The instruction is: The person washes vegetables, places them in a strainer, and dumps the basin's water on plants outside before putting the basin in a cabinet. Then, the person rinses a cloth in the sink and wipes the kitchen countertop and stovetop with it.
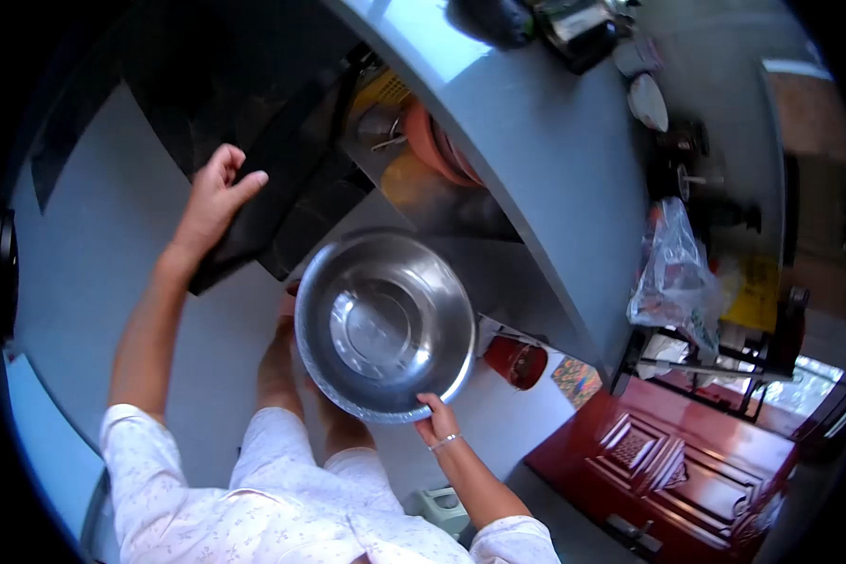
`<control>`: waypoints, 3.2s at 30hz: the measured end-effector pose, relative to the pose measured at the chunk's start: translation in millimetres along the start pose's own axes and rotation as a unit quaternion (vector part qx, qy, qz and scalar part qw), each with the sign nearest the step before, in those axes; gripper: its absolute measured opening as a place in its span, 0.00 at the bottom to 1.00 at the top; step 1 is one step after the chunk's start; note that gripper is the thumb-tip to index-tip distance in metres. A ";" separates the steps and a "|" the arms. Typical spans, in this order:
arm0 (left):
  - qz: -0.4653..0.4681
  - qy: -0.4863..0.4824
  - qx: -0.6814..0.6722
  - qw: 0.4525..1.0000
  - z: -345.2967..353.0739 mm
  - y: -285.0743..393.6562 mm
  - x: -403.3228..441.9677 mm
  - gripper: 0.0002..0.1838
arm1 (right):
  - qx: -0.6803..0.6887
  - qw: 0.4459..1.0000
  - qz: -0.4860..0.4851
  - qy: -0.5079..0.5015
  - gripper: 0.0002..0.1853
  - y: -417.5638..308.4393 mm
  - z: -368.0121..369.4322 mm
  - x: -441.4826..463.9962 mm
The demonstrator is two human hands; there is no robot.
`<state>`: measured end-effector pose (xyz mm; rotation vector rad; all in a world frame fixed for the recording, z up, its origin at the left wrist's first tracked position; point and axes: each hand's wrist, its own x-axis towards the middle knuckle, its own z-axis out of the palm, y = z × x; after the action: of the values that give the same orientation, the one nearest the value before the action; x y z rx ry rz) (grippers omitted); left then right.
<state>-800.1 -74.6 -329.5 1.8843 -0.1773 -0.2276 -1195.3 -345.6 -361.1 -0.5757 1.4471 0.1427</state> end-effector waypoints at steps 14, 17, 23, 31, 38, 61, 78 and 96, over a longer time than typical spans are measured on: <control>0.026 -0.076 0.033 0.996 -50.2 -13.6 26.8 0.18 | 0.074 0.993 -0.065 -0.060 0.05 -52.1 134.1 61.3; 0.014 -0.081 0.033 0.996 -52.8 -9.9 27.9 0.18 | 0.053 0.992 -0.085 -0.075 0.04 -61.3 144.4 48.9; -0.015 -0.101 0.020 0.995 -57.5 -7.6 34.6 0.18 | 0.083 0.979 -0.182 -0.025 0.08 -90.4 165.9 28.7; -0.037 -0.091 0.018 0.995 -55.2 1.1 32.4 0.19 | 0.157 0.939 -0.302 -0.055 0.06 -168.7 211.2 62.5; -0.039 -0.077 0.024 0.996 -48.2 0.2 30.1 0.23 | 0.188 0.876 -0.414 -0.162 0.15 -233.2 252.3 112.7; -0.123 -0.006 -0.092 0.988 109.6 21.5 -39.2 0.22 | -0.242 0.929 -0.232 -0.155 0.21 -121.1 167.9 -17.8; -0.174 -0.438 0.214 0.856 203.9 109.4 38.7 0.22 | -0.334 0.824 -0.422 -0.179 0.15 -209.2 180.9 -188.3; 0.216 -0.320 0.200 0.900 157.2 270.5 146.1 0.16 | -0.337 0.778 -0.484 -0.215 0.16 -371.6 220.9 -126.8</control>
<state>-699.5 -339.2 -131.9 2.0506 -1.1543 -0.5303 -856.6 -532.9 -130.6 -1.6968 0.4752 -0.0415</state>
